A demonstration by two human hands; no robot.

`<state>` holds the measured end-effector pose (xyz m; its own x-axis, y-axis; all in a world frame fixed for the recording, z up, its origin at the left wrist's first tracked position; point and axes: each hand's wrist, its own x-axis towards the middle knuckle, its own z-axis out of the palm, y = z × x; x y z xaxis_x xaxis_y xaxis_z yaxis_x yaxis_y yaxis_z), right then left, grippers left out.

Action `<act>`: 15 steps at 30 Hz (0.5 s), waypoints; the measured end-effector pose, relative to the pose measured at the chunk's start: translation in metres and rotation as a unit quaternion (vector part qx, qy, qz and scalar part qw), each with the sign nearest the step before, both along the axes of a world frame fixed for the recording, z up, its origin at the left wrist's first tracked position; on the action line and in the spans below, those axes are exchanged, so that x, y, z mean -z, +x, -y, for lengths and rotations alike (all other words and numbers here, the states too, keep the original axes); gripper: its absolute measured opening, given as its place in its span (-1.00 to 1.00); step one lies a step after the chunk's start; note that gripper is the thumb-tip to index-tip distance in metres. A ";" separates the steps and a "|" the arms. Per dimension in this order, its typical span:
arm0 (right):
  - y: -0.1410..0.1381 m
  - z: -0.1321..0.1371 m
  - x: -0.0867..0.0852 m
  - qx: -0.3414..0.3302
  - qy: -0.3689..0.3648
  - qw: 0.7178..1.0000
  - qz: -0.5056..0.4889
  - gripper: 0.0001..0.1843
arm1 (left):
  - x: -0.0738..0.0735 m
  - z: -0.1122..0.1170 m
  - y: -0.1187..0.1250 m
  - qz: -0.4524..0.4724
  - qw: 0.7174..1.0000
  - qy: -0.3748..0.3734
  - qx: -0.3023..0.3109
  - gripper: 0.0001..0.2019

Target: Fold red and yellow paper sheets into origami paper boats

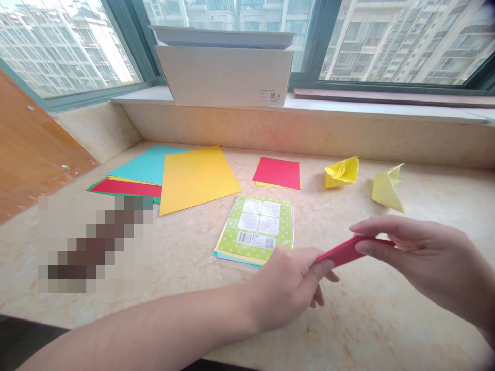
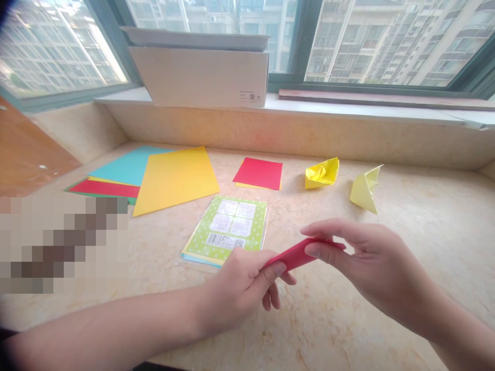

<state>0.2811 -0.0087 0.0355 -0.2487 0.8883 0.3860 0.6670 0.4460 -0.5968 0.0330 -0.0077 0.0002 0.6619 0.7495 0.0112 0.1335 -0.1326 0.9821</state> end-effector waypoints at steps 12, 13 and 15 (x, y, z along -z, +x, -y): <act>-0.026 -0.003 0.015 0.016 -0.212 0.955 -0.207 -0.68 | -0.007 -0.012 0.006 0.081 0.981 -0.159 -0.075 -0.59; -0.027 -0.002 0.016 0.014 -0.195 0.956 -0.218 -0.67 | -0.007 -0.013 0.006 0.087 0.978 -0.170 -0.089 -0.60; -0.027 -0.002 0.018 -0.007 -0.152 0.966 -0.210 -0.64 | -0.008 -0.014 0.007 0.095 0.969 -0.198 -0.111 -0.63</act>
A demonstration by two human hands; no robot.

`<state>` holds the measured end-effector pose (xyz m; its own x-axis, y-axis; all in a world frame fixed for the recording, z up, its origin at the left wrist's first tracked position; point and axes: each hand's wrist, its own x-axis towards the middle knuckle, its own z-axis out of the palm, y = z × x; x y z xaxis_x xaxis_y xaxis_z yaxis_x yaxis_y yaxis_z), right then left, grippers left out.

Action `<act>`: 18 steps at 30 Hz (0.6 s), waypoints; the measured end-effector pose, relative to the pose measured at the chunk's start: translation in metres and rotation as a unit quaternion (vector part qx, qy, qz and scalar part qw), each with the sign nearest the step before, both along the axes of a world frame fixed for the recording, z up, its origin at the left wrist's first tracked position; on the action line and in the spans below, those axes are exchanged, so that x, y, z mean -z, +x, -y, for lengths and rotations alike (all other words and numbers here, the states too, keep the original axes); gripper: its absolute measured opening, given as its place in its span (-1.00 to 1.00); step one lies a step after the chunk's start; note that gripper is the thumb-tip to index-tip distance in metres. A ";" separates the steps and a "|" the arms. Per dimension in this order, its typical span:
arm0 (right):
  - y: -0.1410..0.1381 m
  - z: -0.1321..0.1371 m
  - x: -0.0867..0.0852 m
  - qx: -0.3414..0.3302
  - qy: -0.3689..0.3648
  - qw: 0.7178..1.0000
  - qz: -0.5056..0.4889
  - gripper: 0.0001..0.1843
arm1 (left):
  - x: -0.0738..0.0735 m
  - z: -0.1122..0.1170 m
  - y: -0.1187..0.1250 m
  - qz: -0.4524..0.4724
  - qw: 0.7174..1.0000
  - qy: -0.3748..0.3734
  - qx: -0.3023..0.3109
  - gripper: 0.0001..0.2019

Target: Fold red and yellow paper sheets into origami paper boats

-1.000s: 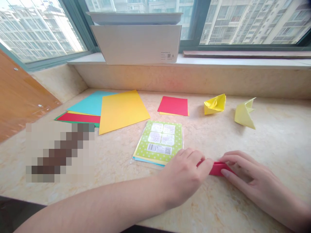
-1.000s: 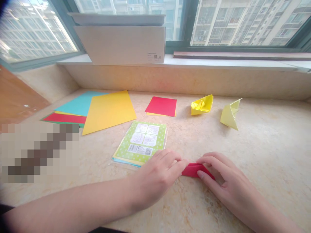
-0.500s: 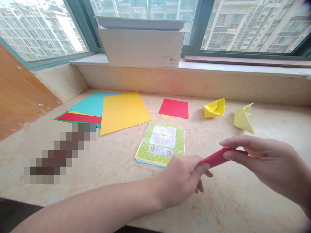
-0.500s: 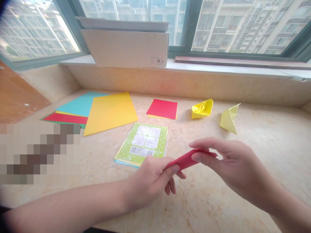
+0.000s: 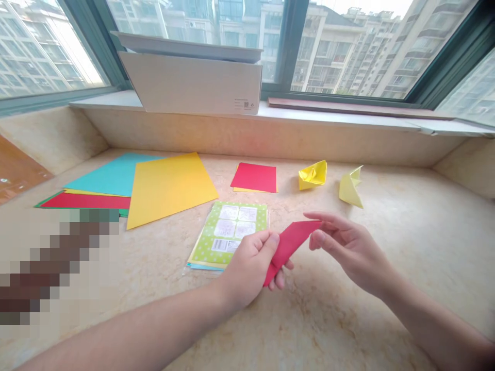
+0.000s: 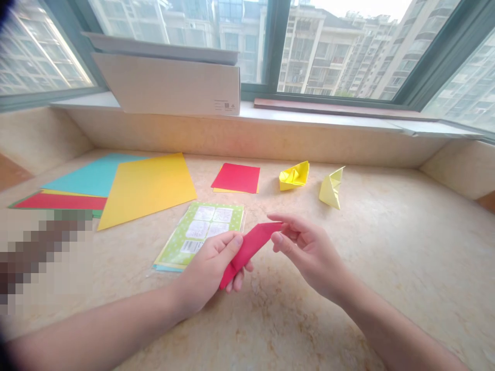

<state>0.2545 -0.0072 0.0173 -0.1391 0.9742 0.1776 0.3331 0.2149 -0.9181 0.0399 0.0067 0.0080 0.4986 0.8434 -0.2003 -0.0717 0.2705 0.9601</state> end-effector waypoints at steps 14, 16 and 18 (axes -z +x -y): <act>0.014 -0.008 0.010 0.006 0.177 0.984 0.007 -0.88 | 0.003 -0.003 -0.005 0.048 0.997 0.055 0.034 -0.44; 0.016 -0.008 0.009 -0.006 0.185 0.983 0.022 -0.81 | 0.006 0.001 -0.005 0.026 0.995 0.088 0.041 -0.45; 0.019 -0.006 0.009 -0.026 0.196 0.979 0.044 -0.79 | 0.009 0.004 -0.005 0.011 0.991 0.126 0.042 -0.49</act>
<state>0.2736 -0.0007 0.0080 -0.2183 0.8244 0.5223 0.3866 0.5645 -0.7293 0.0348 0.0027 -0.0007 0.5714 0.8204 0.0229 -0.0808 0.0285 0.9963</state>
